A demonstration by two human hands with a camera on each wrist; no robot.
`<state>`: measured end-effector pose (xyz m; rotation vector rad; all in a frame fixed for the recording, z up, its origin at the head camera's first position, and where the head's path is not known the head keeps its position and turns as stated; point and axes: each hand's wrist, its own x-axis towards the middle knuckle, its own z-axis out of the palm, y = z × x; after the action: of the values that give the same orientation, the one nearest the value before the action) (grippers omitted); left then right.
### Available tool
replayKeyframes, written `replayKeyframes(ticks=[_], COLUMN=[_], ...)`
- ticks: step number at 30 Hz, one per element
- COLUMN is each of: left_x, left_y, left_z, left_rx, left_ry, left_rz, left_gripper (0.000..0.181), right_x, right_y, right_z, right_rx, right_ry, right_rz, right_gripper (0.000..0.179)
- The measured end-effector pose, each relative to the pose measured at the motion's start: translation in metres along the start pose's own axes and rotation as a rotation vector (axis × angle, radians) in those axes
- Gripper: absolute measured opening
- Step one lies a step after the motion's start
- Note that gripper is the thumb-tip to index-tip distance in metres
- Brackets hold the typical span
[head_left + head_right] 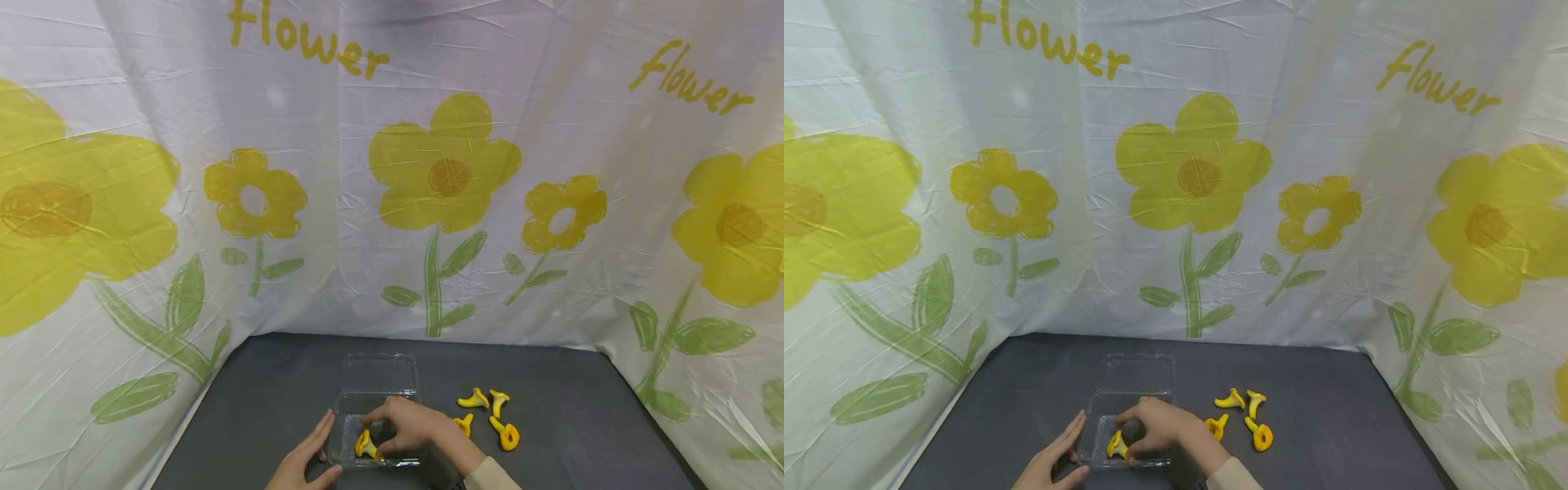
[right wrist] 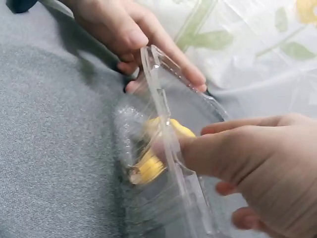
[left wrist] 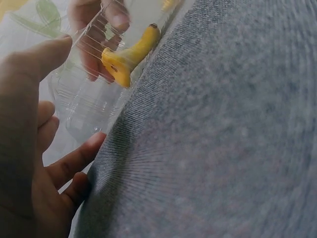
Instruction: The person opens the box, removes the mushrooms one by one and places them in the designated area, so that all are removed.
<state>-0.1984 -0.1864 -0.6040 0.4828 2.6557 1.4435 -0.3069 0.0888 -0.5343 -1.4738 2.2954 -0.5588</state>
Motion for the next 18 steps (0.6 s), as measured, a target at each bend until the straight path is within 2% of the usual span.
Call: replayKeyframes(ticks=[4, 6, 8, 11, 15, 18], left_x=[0.001, 0.001, 0.001, 0.001, 0.0, -0.001], left_y=[-0.002, -0.003, -0.003, -0.003, -0.004, -0.005], left_z=[0.0, 0.0, 0.0, 0.0, 0.0, 0.001], left_rx=[-0.008, -0.016, -0.022, -0.034, -0.035, -0.016], left_ry=[-0.022, -0.032, -0.032, -0.021, -0.009, -0.003], left_rz=[0.004, 0.007, 0.013, 0.031, 0.054, 0.057], left_gripper=[0.082, 0.08, 0.08, 0.078, 0.078, 0.08], right_x=[0.003, 0.007, 0.009, 0.009, 0.0, -0.005], right_y=[0.006, 0.021, 0.03, 0.033, 0.004, -0.008], right_z=[0.001, 0.01, 0.016, 0.021, 0.009, 0.006], right_rx=[0.065, 0.054, 0.042, -0.02, -0.062, -0.086], right_ry=[-0.116, -0.158, -0.164, -0.138, -0.038, 0.032], right_rz=[0.077, 0.083, 0.067, 0.035, 0.031, 0.021], right_gripper=[0.069, 0.075, 0.08, 0.08, 0.072, 0.065])
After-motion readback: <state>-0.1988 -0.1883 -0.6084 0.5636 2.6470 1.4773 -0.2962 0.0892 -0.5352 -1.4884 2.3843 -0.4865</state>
